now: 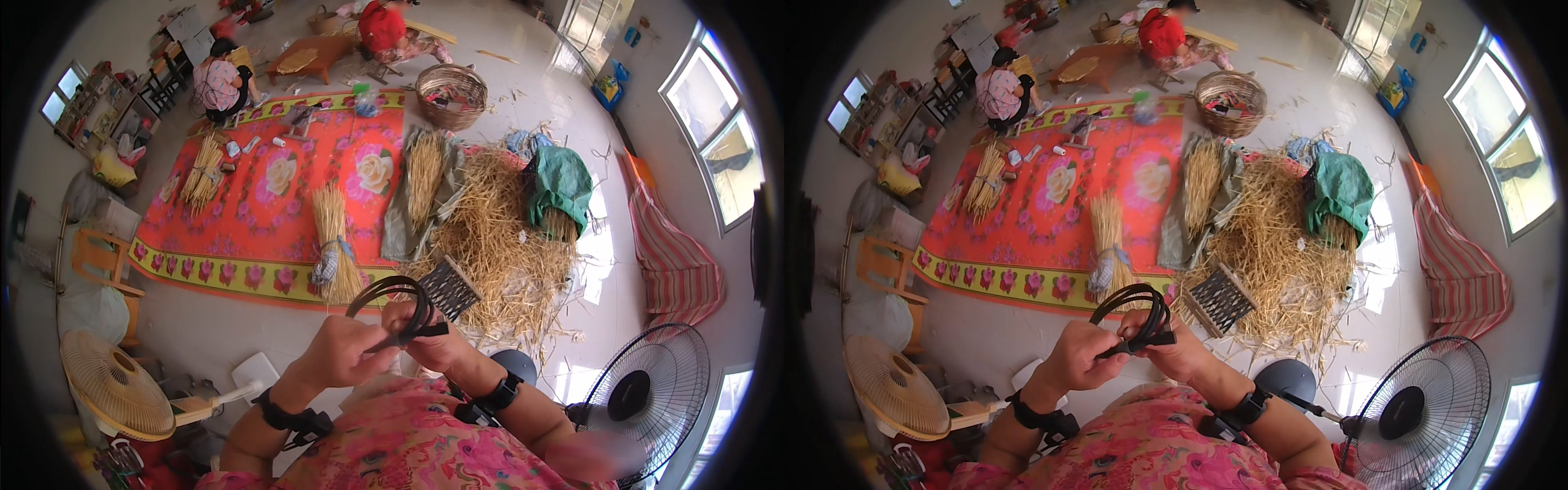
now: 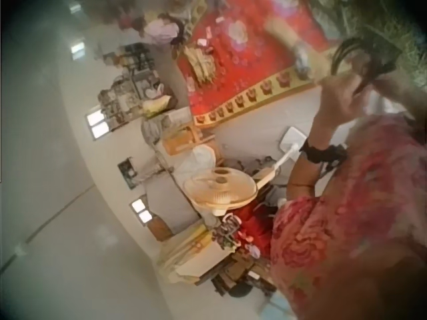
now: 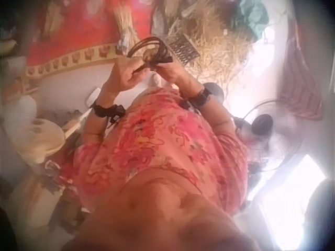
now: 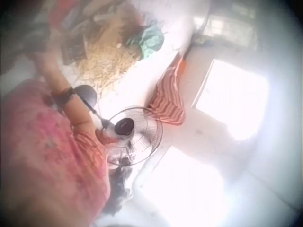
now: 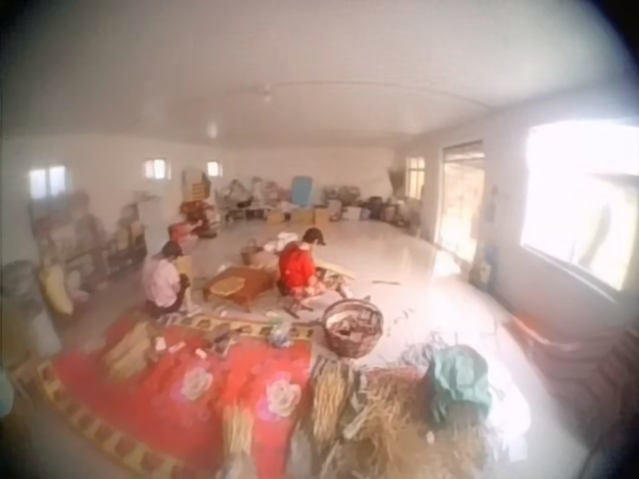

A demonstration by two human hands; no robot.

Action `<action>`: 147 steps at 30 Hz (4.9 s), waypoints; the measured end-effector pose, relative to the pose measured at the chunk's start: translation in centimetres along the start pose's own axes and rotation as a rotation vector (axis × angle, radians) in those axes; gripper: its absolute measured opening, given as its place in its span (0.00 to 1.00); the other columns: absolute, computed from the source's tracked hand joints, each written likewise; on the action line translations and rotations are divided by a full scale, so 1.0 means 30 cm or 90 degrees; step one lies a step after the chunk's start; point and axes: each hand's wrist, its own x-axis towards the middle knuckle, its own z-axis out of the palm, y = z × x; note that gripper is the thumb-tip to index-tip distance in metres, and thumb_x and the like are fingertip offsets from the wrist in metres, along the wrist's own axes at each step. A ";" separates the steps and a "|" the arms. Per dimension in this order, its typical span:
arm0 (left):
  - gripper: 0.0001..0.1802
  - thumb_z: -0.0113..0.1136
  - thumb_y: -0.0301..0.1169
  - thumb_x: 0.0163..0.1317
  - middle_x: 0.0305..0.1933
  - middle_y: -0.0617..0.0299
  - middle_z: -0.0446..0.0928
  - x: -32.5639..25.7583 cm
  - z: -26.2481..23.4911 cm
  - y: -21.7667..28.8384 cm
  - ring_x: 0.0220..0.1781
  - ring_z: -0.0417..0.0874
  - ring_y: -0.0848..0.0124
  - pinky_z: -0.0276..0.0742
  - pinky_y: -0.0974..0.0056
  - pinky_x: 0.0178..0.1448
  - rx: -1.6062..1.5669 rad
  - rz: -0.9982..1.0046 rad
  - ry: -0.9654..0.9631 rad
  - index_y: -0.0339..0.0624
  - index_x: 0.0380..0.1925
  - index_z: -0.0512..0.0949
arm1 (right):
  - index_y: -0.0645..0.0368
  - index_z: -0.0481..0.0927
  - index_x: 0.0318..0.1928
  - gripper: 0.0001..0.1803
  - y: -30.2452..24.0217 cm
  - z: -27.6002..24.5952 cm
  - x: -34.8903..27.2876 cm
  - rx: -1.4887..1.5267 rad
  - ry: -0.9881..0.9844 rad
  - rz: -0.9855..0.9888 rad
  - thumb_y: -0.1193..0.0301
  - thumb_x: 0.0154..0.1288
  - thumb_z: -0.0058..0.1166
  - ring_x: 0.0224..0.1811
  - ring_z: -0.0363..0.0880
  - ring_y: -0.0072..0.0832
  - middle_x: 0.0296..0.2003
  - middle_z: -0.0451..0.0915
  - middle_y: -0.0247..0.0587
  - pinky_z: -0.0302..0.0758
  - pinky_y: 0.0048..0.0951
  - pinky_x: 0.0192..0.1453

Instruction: The person sits on a floral mat and handles thin straw sticks and a black plastic ring, preparing materials for weaving. They manipulate the ring and straw pieces, occasionally reaching into a basket and handling a small plastic bag. Other people are visible in the background working on similar tasks.

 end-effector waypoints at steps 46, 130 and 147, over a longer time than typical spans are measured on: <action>0.15 0.63 0.39 0.52 0.11 0.63 0.70 0.031 -0.017 0.090 0.15 0.75 0.67 0.67 0.64 0.20 0.415 -0.036 -0.078 0.43 0.23 0.70 | 0.50 0.81 0.37 0.20 -0.236 0.133 -0.075 -1.124 0.022 -0.568 0.73 0.38 0.67 0.34 0.73 0.29 0.34 0.73 0.30 0.68 0.30 0.35; 0.14 0.59 0.32 0.62 0.36 0.62 0.80 0.580 -0.383 -1.064 0.38 0.79 0.74 0.76 0.67 0.44 -0.277 -0.421 -0.246 0.38 0.46 0.75 | 0.50 0.76 0.48 0.18 -0.260 -0.408 1.091 -1.012 -0.158 0.047 0.54 0.64 0.49 0.23 0.78 0.49 0.20 0.78 0.49 0.74 0.46 0.28; 0.13 0.40 0.35 0.72 0.19 0.73 0.57 1.559 -0.623 -1.598 0.20 0.56 0.81 0.55 0.73 0.25 -0.660 -0.385 -0.286 0.41 0.29 0.66 | 0.64 0.72 0.48 0.16 -0.885 -0.722 1.680 -0.386 0.082 0.131 0.62 0.73 0.42 0.36 0.74 0.16 0.31 0.81 0.33 0.70 0.21 0.44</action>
